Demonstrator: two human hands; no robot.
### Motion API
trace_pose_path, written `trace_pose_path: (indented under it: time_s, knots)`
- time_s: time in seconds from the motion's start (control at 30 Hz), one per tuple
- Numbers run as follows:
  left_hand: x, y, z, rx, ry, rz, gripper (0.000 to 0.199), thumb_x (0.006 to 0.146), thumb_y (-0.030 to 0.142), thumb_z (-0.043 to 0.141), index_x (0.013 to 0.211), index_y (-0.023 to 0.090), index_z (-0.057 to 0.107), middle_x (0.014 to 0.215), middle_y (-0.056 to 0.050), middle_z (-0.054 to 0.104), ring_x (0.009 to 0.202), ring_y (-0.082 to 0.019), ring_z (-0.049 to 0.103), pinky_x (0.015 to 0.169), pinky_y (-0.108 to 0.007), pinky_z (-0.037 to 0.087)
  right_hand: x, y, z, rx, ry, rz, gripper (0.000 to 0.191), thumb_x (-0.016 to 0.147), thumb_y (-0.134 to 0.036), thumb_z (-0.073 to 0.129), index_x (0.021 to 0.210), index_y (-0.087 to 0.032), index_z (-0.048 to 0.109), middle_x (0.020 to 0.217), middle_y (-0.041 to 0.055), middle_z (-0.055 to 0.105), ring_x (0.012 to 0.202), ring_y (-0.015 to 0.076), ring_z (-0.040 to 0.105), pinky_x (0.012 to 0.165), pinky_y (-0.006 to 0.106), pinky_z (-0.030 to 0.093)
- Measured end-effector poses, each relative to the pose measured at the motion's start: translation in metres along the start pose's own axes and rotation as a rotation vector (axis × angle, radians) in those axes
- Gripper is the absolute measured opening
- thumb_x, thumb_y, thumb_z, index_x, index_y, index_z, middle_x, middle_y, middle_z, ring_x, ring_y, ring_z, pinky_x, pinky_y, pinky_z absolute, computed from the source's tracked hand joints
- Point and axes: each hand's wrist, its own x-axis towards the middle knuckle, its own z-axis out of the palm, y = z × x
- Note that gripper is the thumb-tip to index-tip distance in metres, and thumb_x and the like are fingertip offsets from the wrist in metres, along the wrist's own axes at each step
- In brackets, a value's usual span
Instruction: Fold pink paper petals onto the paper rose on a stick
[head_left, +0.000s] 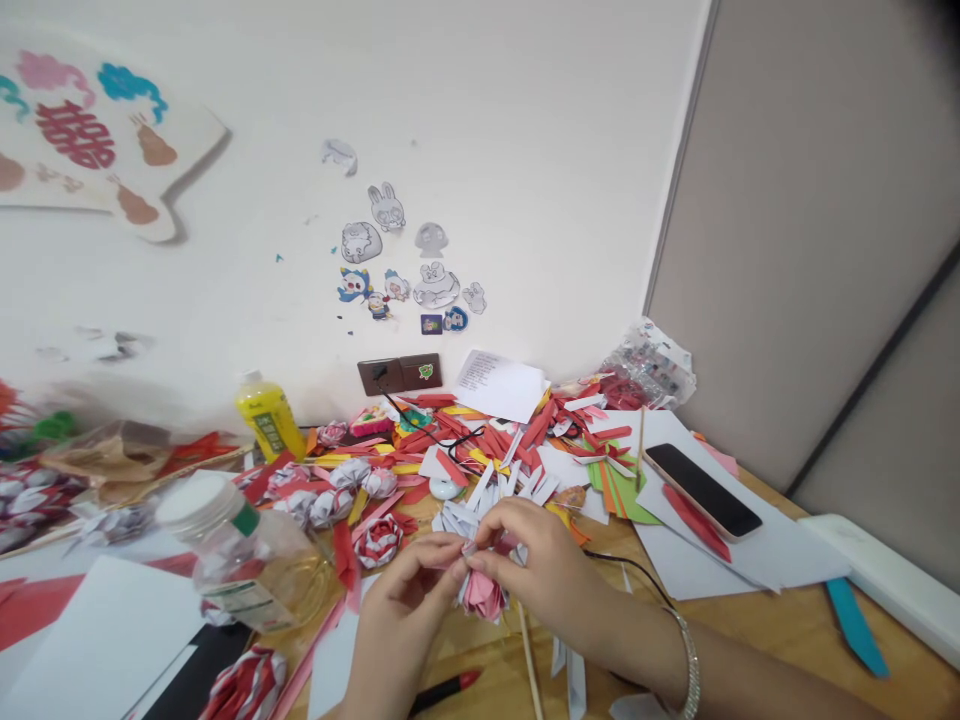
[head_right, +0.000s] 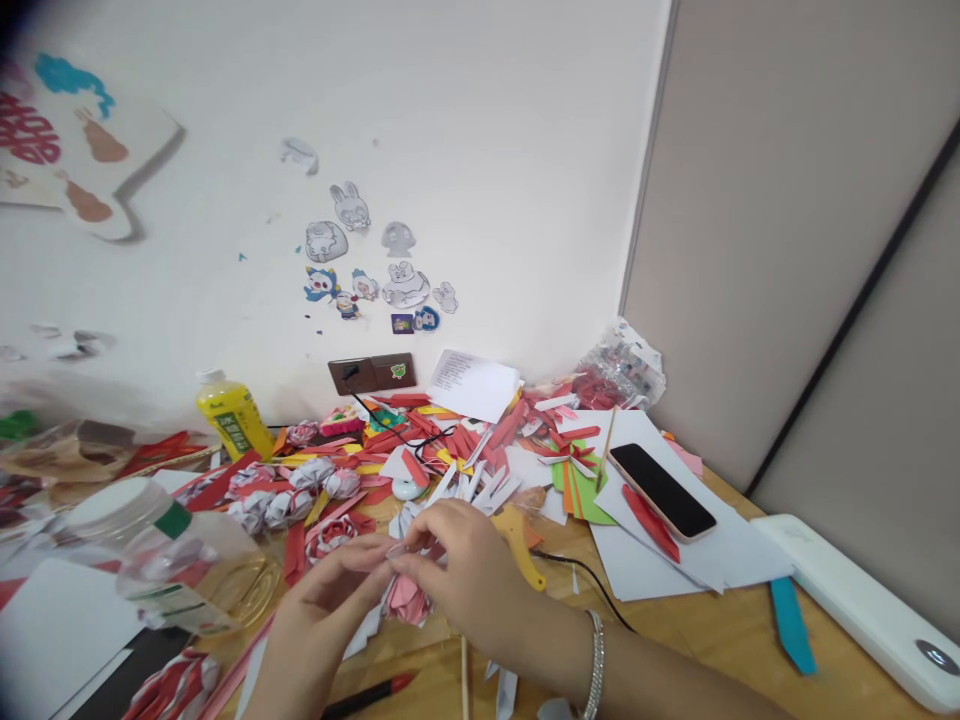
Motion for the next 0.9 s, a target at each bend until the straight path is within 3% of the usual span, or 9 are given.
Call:
trace_pose_path:
  time_s: [0.17,0.3,0.5,0.6,0.73,0.8,0.9]
  knots:
    - [-0.002,-0.001,-0.002,0.045,0.013,0.076,0.003,0.067,0.024,0.074,0.065,0.025,0.071,0.082,-0.004,0.069,0.083,-0.022,0.062,0.075,-0.029,0.049,0.0,0.003,-0.001,0.003,0.009,-0.189,0.01,0.084,-0.017,0.063,0.077,-0.019,0.056,0.077,-0.0004,0.056,0.074,0.0154,0.053,0.068,0.025,0.04]
    - [-0.004,0.0,-0.005,0.153,0.018,0.153,0.004,0.069,0.023,0.071,0.068,0.026,0.071,0.084,-0.005,0.07,0.085,-0.024,0.062,0.078,-0.032,0.047,0.0,0.006,-0.001,-0.007,0.027,-0.326,0.02,0.093,-0.034,0.051,0.082,-0.018,0.056,0.078,0.0031,0.057,0.076,0.0173,0.052,0.069,0.028,0.041]
    - [-0.001,0.002,-0.007,0.21,-0.038,0.154,0.005,0.071,0.024,0.069,0.075,0.027,0.068,0.084,-0.003,0.067,0.087,-0.024,0.06,0.079,-0.031,0.045,0.0,0.006,-0.003,0.014,0.016,-0.388,0.023,0.095,-0.036,0.046,0.084,-0.018,0.055,0.08,0.0043,0.058,0.077,0.0174,0.052,0.07,0.028,0.041]
    - [0.005,0.004,-0.007,0.173,-0.126,0.039,0.008,0.071,0.03,0.068,0.075,0.025,0.063,0.081,-0.002,0.063,0.084,-0.022,0.057,0.073,-0.029,0.045,0.003,0.008,-0.005,0.019,-0.058,-0.289,0.016,0.09,-0.03,0.056,0.08,-0.018,0.056,0.078,0.0021,0.057,0.075,0.0162,0.052,0.068,0.026,0.041]
    - [0.014,0.004,-0.003,0.177,-0.236,-0.103,0.023,0.065,0.041,0.07,0.062,0.02,0.06,0.058,0.004,0.053,0.055,-0.015,0.048,0.052,-0.024,0.039,0.007,0.021,-0.004,0.088,-0.221,0.013,0.015,0.077,-0.017,0.07,0.07,-0.017,0.057,0.071,-0.0027,0.057,0.07,0.0136,0.055,0.062,0.021,0.041]
    - [0.016,0.001,-0.002,0.191,-0.252,-0.136,0.028,0.062,0.044,0.071,0.056,0.019,0.059,0.052,0.005,0.05,0.051,-0.013,0.043,0.05,-0.023,0.035,0.007,0.031,-0.001,0.137,-0.295,0.132,0.015,0.076,-0.016,0.07,0.069,-0.016,0.057,0.065,-0.0043,0.057,0.063,0.0121,0.055,0.057,0.019,0.041]
    - [0.016,-0.008,-0.001,0.217,-0.231,-0.153,0.029,0.062,0.044,0.07,0.054,0.019,0.057,0.051,0.007,0.047,0.051,-0.013,0.041,0.05,-0.023,0.033,0.005,0.044,0.008,0.126,-0.324,0.181,0.014,0.078,-0.017,0.067,0.071,-0.015,0.056,0.061,-0.0052,0.057,0.055,0.0107,0.054,0.05,0.018,0.038]
